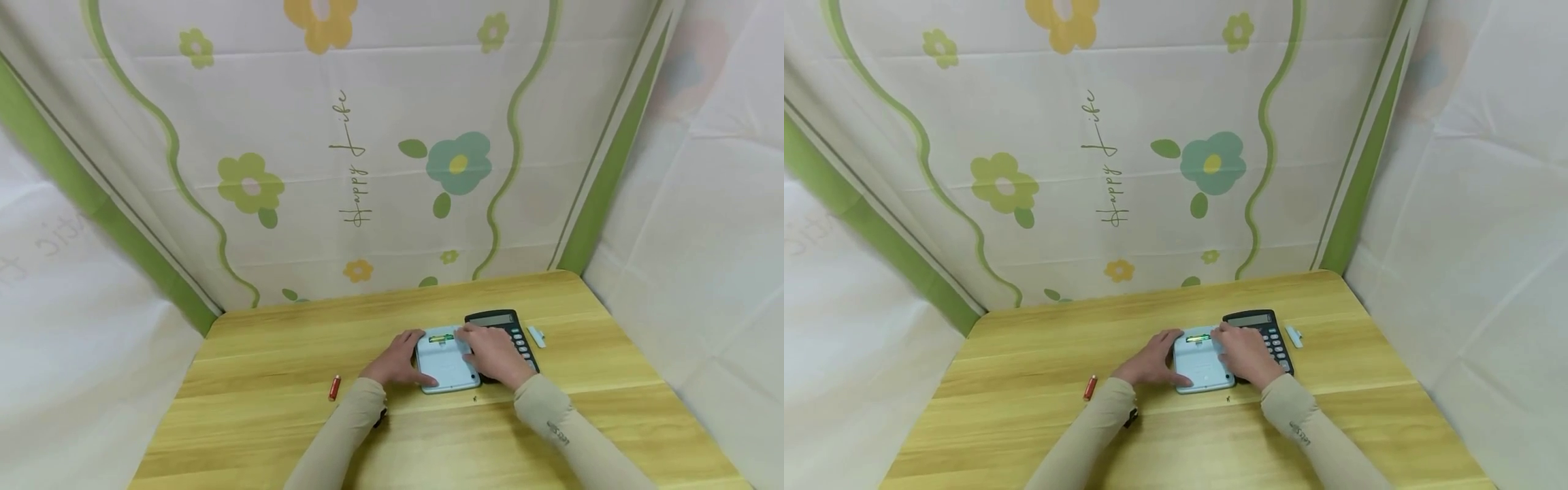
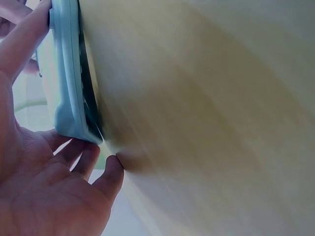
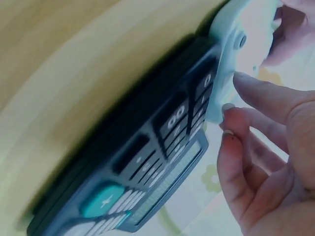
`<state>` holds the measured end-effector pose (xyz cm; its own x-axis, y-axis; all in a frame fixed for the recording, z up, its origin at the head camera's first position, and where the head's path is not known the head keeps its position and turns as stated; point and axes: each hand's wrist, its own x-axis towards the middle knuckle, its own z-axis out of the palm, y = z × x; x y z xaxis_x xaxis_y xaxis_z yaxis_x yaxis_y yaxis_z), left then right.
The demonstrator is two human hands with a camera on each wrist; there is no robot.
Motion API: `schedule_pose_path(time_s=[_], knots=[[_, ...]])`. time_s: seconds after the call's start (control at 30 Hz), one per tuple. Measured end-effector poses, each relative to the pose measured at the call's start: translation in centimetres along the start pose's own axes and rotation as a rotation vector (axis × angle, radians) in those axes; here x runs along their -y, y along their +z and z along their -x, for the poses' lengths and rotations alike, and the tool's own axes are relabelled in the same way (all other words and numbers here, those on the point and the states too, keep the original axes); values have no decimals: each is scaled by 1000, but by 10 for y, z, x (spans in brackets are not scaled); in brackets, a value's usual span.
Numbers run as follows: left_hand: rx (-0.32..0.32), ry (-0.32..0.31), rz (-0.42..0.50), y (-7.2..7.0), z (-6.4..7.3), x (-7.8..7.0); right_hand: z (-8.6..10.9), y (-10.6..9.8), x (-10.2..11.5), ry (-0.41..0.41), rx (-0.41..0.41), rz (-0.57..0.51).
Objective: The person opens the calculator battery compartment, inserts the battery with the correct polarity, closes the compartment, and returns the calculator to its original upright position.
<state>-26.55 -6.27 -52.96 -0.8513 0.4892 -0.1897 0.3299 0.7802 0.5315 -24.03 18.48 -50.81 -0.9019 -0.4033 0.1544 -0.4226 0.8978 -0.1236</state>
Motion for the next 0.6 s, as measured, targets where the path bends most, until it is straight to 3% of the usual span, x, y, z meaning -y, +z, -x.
schedule_pose_path(time_s=[0.13, 0.27, 0.4, 0.6], knots=[[4, -9, 9, 0, 1, 0, 3, -7, -21, 24, -70, -47], [-5, -15, 23, 0, 2, 1, 6, -22, -52, 128, -96, -92], [-11, -18, 16, -1, 2, 1, 13, -27, -89, 250, -83, -117], [-2, -23, 18, 2, 0, 1, 34, -15, -135, 383, -4, -214]])
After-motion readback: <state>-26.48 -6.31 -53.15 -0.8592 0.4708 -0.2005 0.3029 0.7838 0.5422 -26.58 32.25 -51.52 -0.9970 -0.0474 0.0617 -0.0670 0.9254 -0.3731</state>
